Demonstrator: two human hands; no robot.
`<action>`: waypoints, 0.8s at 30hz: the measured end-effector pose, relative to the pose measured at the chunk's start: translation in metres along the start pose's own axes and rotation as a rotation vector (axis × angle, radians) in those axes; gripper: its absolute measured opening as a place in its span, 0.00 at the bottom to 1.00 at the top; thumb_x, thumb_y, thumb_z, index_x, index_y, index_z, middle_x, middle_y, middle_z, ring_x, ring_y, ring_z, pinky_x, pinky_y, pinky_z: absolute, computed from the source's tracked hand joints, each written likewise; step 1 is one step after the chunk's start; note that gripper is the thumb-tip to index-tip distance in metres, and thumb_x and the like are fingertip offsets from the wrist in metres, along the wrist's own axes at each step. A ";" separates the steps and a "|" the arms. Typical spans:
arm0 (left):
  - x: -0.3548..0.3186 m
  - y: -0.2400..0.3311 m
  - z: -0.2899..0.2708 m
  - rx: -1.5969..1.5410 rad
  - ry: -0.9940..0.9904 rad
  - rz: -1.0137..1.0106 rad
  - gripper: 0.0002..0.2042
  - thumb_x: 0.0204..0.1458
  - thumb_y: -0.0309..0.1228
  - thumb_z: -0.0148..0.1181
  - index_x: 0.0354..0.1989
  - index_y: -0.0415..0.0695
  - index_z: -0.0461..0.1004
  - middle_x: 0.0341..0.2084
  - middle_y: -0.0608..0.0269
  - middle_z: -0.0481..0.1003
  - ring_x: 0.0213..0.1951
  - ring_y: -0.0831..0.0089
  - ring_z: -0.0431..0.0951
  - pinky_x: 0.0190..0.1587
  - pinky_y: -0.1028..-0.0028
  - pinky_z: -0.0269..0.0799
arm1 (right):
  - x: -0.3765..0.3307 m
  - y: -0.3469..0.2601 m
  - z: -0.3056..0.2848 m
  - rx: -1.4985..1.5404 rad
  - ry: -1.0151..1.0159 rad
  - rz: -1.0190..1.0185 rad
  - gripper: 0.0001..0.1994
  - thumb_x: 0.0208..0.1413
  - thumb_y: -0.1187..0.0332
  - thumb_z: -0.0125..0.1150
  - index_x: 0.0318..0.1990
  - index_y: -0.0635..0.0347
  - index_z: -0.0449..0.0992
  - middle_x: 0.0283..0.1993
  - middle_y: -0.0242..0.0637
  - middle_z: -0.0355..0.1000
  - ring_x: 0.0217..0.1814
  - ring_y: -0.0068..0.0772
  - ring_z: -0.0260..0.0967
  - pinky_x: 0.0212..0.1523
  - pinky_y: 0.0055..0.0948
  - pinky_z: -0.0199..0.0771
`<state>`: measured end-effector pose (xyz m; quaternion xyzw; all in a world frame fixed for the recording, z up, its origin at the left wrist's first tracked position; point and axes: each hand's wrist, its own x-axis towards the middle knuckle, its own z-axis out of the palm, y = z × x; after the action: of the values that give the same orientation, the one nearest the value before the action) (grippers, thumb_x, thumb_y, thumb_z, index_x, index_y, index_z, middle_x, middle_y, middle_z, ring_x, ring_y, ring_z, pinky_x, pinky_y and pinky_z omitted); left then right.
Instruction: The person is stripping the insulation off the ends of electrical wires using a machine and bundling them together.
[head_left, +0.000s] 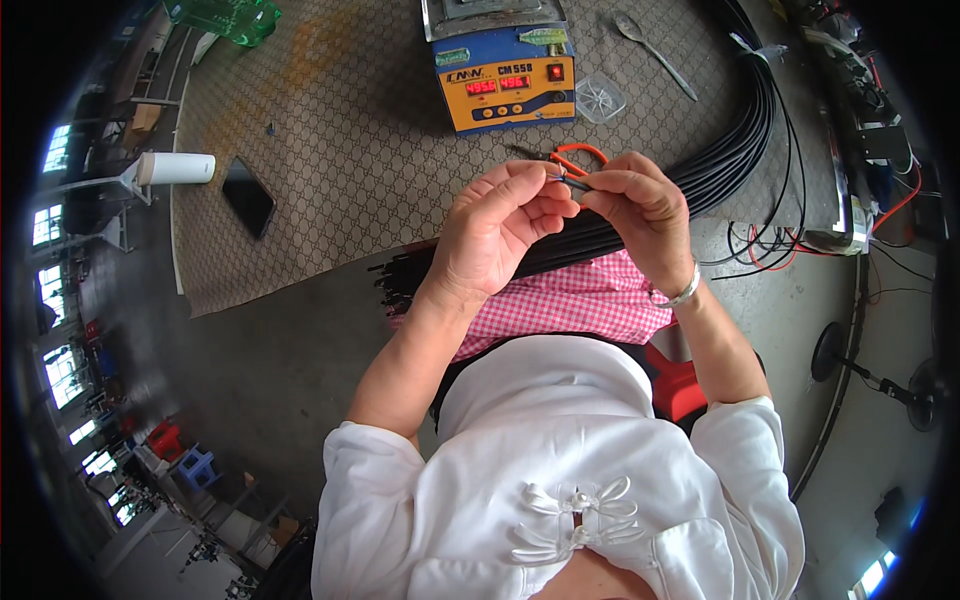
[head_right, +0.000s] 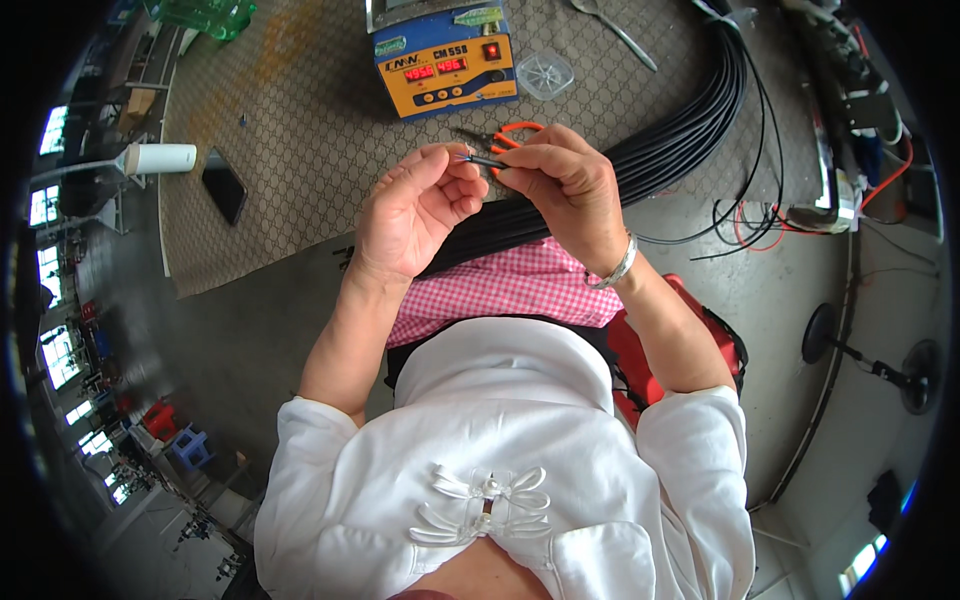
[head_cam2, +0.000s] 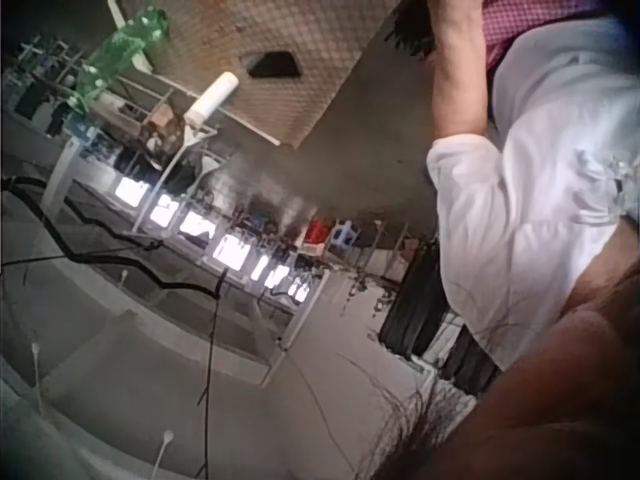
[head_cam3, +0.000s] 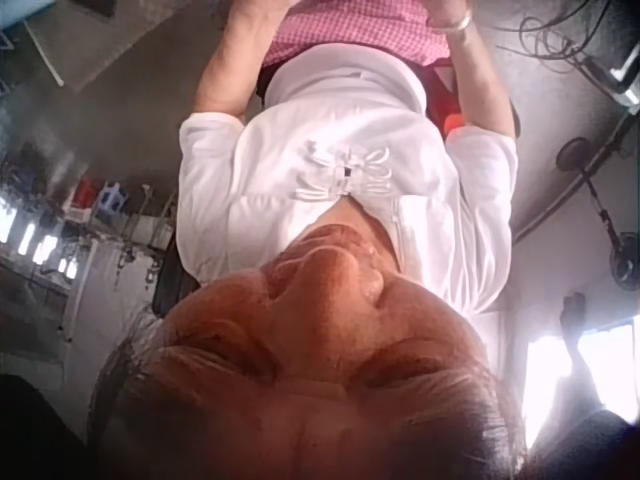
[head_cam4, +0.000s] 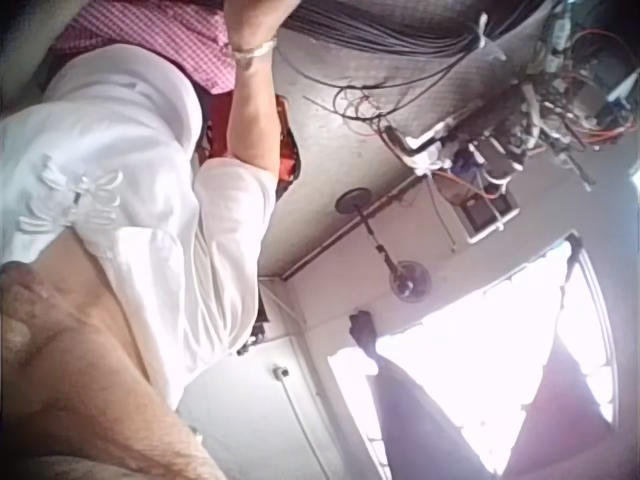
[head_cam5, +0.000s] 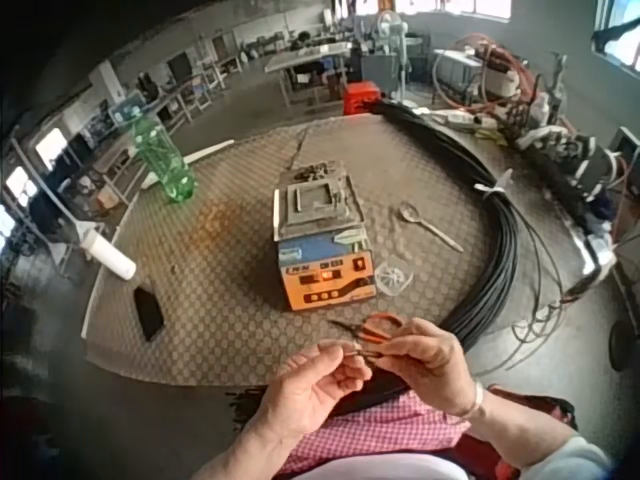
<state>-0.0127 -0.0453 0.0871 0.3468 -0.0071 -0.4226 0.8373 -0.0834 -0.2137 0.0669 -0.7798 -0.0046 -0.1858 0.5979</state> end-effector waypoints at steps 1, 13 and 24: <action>0.000 -0.002 0.000 0.008 0.004 0.017 0.08 0.55 0.29 0.49 0.37 0.38 0.71 0.28 0.60 0.74 0.31 0.71 0.75 0.34 0.76 0.71 | 0.000 0.000 0.000 -0.015 0.005 -0.009 0.08 0.41 0.81 0.62 0.32 0.63 0.76 0.28 0.33 0.67 0.29 0.23 0.65 0.30 0.19 0.66; 0.008 -0.015 -0.003 -0.176 0.014 0.024 0.08 0.54 0.30 0.51 0.37 0.39 0.71 0.29 0.60 0.74 0.32 0.72 0.75 0.34 0.75 0.73 | 0.002 0.001 0.001 0.180 0.010 0.152 0.08 0.42 0.82 0.61 0.33 0.65 0.75 0.30 0.32 0.67 0.30 0.20 0.65 0.31 0.17 0.68; 0.018 -0.019 -0.013 -0.262 -0.004 -0.002 0.08 0.54 0.31 0.51 0.36 0.39 0.71 0.28 0.62 0.73 0.31 0.74 0.72 0.34 0.76 0.71 | 0.007 0.006 0.004 0.153 0.006 0.171 0.08 0.42 0.83 0.61 0.33 0.66 0.74 0.29 0.31 0.65 0.30 0.19 0.64 0.31 0.16 0.67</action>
<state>-0.0109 -0.0587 0.0611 0.2337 0.0466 -0.4216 0.8749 -0.0745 -0.2132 0.0619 -0.7288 0.0494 -0.1355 0.6693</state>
